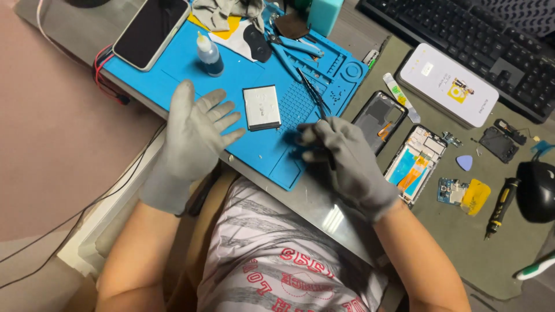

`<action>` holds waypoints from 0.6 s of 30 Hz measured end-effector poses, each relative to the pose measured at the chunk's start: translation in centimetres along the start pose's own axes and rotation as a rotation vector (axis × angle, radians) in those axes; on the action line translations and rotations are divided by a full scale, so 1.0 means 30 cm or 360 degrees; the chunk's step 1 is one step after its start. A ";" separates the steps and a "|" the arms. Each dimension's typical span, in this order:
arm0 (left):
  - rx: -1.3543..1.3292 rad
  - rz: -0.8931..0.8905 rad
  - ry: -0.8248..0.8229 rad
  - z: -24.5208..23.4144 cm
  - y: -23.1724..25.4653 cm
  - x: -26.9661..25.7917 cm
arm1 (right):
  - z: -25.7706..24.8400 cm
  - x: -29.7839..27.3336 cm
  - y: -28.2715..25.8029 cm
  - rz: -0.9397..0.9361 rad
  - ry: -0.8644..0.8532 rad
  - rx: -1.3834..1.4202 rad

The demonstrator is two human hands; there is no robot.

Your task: Removing adhesive from a mobile phone battery using a motorized tool during a repair process.

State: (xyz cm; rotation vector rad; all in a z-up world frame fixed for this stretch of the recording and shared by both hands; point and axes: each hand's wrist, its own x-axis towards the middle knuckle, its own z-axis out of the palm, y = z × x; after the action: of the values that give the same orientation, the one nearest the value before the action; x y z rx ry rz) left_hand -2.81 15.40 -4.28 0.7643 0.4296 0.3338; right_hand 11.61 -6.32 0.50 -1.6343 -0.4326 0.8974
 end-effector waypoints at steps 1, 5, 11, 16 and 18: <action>0.0055 -0.0072 -0.0051 -0.017 0.012 0.024 | 0.020 0.048 0.006 -0.0079 -0.0008 -0.0083; 0.0201 -0.0238 -0.0147 -0.044 0.056 0.073 | 0.092 0.331 0.090 -0.0025 0.0037 -0.0539; 0.0410 -0.0419 0.0025 0.009 0.042 0.153 | 0.136 0.464 0.112 0.0236 0.0140 -0.0947; 0.0646 -0.0458 0.0320 0.109 0.069 0.137 | 0.047 0.572 0.311 -0.0232 -0.0105 -0.0519; 0.0676 -0.0528 0.0611 0.132 0.066 0.133 | 0.052 0.602 0.323 -0.0434 -0.0211 -0.0339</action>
State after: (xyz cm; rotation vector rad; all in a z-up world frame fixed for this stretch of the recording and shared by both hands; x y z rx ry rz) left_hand 2.29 16.16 -1.30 1.0262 0.9980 0.0723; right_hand 20.18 4.73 -14.55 -1.6617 -0.8463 0.7756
